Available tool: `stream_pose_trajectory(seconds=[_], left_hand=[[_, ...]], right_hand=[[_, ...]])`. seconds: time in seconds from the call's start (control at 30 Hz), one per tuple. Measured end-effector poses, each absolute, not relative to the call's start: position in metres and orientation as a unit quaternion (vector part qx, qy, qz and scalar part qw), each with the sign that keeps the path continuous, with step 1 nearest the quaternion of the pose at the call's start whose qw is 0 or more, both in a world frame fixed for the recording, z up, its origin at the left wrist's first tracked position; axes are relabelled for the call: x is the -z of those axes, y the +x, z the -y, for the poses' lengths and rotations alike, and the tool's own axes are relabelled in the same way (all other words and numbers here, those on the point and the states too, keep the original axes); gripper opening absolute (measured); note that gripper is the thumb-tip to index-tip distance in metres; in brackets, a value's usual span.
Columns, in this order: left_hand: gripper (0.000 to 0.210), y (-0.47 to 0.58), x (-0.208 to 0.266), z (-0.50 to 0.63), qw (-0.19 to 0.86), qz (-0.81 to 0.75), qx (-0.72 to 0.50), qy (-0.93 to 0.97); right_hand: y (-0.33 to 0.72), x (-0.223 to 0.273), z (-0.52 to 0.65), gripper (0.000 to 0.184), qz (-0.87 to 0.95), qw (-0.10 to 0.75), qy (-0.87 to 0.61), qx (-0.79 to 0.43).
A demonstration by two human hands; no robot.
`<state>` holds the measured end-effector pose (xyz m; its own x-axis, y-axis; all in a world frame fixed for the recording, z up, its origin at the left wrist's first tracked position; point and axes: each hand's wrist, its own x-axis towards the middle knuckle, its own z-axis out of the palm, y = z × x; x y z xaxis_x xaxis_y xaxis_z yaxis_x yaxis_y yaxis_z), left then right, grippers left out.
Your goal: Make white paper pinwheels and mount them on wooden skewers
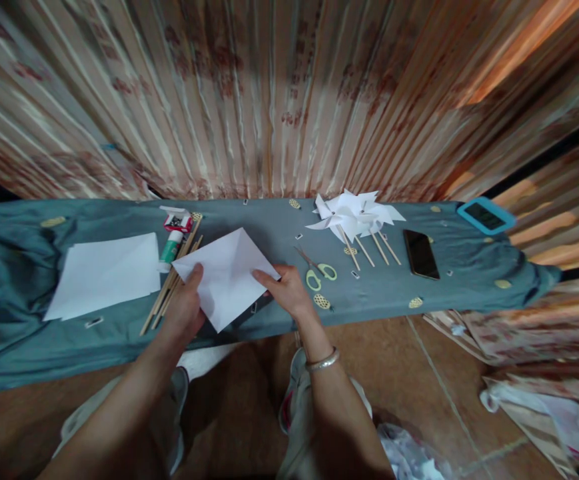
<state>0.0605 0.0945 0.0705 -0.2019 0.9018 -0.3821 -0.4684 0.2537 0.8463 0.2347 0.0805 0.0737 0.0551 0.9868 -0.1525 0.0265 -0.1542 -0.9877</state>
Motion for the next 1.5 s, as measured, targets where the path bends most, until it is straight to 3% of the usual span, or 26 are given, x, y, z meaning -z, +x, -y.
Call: stream_pose_trajectory(seconds=[0.13,0.3,0.47,0.57,0.63,0.9,1.1,1.23,1.33,1.43,1.5], left_hand=[[0.013,0.054,-0.084,-0.098,0.65,-0.487,-0.572,0.119],[0.022,0.046,-0.092,-0.097,0.668,-0.467,-0.571,0.1],[0.025,0.04,-0.087,-0.1,0.648,-0.451,-0.603,0.118],[0.025,0.036,-0.08,-0.101,0.647,-0.439,-0.612,0.122],[0.025,0.035,-0.077,-0.102,0.653,-0.428,-0.612,0.123],[0.026,0.04,-0.078,-0.104,0.683,-0.425,-0.589,0.079],[0.04,0.053,-0.063,-0.088,0.681,-0.482,-0.495,0.242],[0.036,0.057,-0.051,-0.081,0.623,-0.519,-0.461,0.361],[0.035,0.059,-0.049,-0.082,0.612,-0.507,-0.459,0.397],[0.033,0.059,-0.054,-0.089,0.577,-0.509,-0.501,0.396],[0.035,0.059,-0.059,-0.094,0.552,-0.51,-0.543,0.377]], right_hand=[[0.243,-0.072,-0.08,0.044,0.418,0.453,-0.558,-0.556],[0.244,-0.063,-0.08,0.048,0.44,0.424,-0.567,-0.552],[0.27,-0.059,-0.082,0.041,0.516,0.388,-0.644,-0.411],[0.291,-0.059,-0.079,0.034,0.576,0.28,-0.759,-0.114],[0.3,-0.058,-0.074,0.037,0.585,0.21,-0.783,-0.031],[0.314,-0.049,-0.057,0.034,0.612,0.112,-0.782,0.033],[0.314,-0.058,-0.048,0.032,0.599,0.066,-0.798,0.015],[0.309,-0.061,-0.045,0.032,0.573,0.14,-0.805,-0.058],[0.305,-0.06,-0.046,0.032,0.507,0.29,-0.785,-0.203],[0.295,-0.06,-0.048,0.045,0.401,0.45,-0.695,-0.392],[0.283,-0.063,-0.049,0.054,0.328,0.508,-0.631,-0.486]])
